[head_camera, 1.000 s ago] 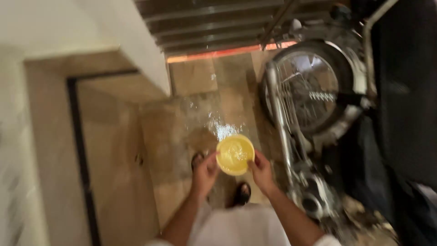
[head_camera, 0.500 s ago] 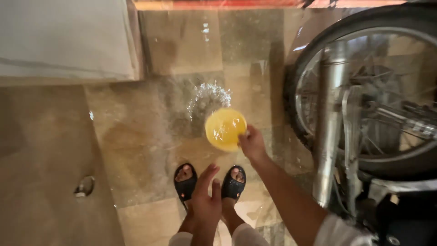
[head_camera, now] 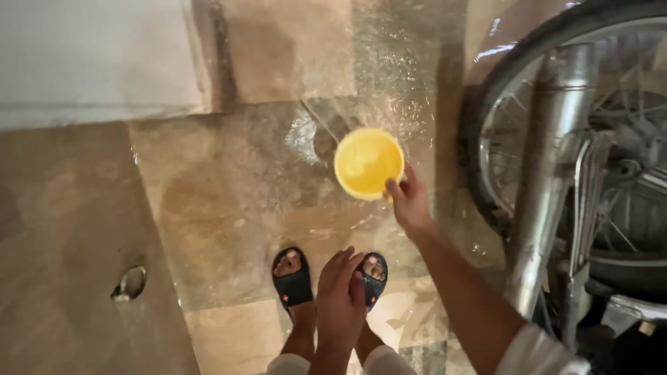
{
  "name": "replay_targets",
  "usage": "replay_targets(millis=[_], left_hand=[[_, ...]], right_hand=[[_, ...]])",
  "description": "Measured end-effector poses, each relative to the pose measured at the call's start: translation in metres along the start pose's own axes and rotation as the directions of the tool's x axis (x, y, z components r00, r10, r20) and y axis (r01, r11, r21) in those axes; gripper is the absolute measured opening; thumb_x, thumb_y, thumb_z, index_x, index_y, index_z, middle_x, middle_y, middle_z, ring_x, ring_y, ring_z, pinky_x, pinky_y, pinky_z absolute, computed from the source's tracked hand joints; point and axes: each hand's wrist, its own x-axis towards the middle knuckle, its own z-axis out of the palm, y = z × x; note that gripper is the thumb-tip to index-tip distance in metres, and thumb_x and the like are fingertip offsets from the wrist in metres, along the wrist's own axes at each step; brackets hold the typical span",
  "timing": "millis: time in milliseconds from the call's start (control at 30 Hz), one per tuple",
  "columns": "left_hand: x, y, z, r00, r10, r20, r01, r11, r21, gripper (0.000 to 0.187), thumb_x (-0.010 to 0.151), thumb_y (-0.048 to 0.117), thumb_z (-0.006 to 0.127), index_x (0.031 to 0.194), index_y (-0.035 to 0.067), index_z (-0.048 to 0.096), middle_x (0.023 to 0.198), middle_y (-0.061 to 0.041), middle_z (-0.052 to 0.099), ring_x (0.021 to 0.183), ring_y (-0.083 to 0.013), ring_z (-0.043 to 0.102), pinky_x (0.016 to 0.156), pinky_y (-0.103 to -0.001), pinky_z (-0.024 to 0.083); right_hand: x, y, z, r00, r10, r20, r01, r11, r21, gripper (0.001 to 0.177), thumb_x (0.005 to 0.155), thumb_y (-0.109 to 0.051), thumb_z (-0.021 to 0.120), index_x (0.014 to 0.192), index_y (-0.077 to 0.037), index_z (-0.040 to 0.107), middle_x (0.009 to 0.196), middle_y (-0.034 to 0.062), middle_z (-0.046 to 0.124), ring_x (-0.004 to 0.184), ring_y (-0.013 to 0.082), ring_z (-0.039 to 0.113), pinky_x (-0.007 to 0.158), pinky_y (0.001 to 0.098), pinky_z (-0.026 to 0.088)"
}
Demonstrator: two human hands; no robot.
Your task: Cleaning the floor and lower walls of an entryway using water from a bucket and a squeegee.
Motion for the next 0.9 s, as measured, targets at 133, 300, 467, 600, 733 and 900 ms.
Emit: replay_targets(millis=[133,300,467,600,733,900], left_hand=[[0.007,0.012,0.01,0.999,0.03,0.024,-0.03,1.0,0.006,0.032,0.088,0.001,0.061,0.119,0.008,0.07,0.13,-0.015,0.068,0.126,-0.0373,0.061,0.106,-0.047,0.048],[0.017,0.024,0.021,0.987,0.127,0.098,-0.124,0.992,-0.034,0.021,0.092,0.005,0.064,0.113,0.007,0.069,0.122,-0.015,0.071,0.12,-0.037,0.064,0.103,-0.046,0.05],[0.014,0.018,0.029,0.981,0.152,0.122,-0.158,0.986,0.043,0.024,0.091,0.004,0.065,0.114,0.008,0.07,0.124,-0.017,0.069,0.121,-0.0395,0.062,0.103,-0.048,0.048],[0.011,0.021,0.03,0.975,0.123,0.186,-0.137,0.989,0.061,0.033,0.086,0.001,0.061,0.117,0.009,0.07,0.129,-0.017,0.068,0.124,-0.0401,0.059,0.105,-0.048,0.047],[0.009,0.024,0.034,0.978,0.102,0.184,-0.115,0.991,0.066,0.033,0.088,0.002,0.062,0.119,0.009,0.07,0.131,-0.016,0.067,0.126,-0.0402,0.057,0.106,-0.049,0.046],[0.011,0.027,0.037,0.971,0.098,0.218,-0.117,0.99,0.077,0.036,0.084,0.001,0.061,0.119,0.008,0.069,0.133,-0.017,0.065,0.127,-0.0412,0.055,0.106,-0.049,0.045]], right_hand=[[-0.056,0.048,-0.024,0.994,0.066,-0.084,-0.055,0.99,0.128,0.039,0.1,-0.009,0.061,0.138,-0.004,0.056,0.102,0.0028,0.073,0.085,0.008,0.066,0.07,0.0257,0.053],[-0.085,0.076,-0.047,0.858,0.487,-0.162,-0.414,0.844,0.341,0.03,0.096,-0.011,0.064,0.122,0.004,0.059,0.086,0.0145,0.072,0.061,0.0219,0.066,0.053,0.0345,0.053],[0.003,0.103,-0.063,0.739,0.66,-0.136,-0.548,0.707,0.447,0.023,0.094,-0.01,0.064,0.099,0.013,0.068,0.071,0.0238,0.069,0.052,0.0321,0.068,0.042,0.043,0.052],[0.063,0.051,-0.079,0.718,0.647,-0.256,-0.512,0.741,0.435,0.017,0.09,-0.002,0.067,0.096,0.014,0.068,0.074,0.0232,0.071,0.057,0.0327,0.072,0.045,0.0448,0.056],[0.07,0.018,-0.088,0.711,0.656,-0.253,-0.511,0.729,0.455,0.023,0.093,-0.009,0.071,0.094,0.014,0.069,0.074,0.0214,0.072,0.057,0.0294,0.073,0.046,0.0419,0.057],[0.023,-0.034,-0.078,0.843,0.496,-0.208,-0.32,0.774,0.547,0.019,0.093,-0.008,0.067,0.101,0.009,0.065,0.076,0.015,0.072,0.058,0.0244,0.072,0.05,0.0366,0.061]])
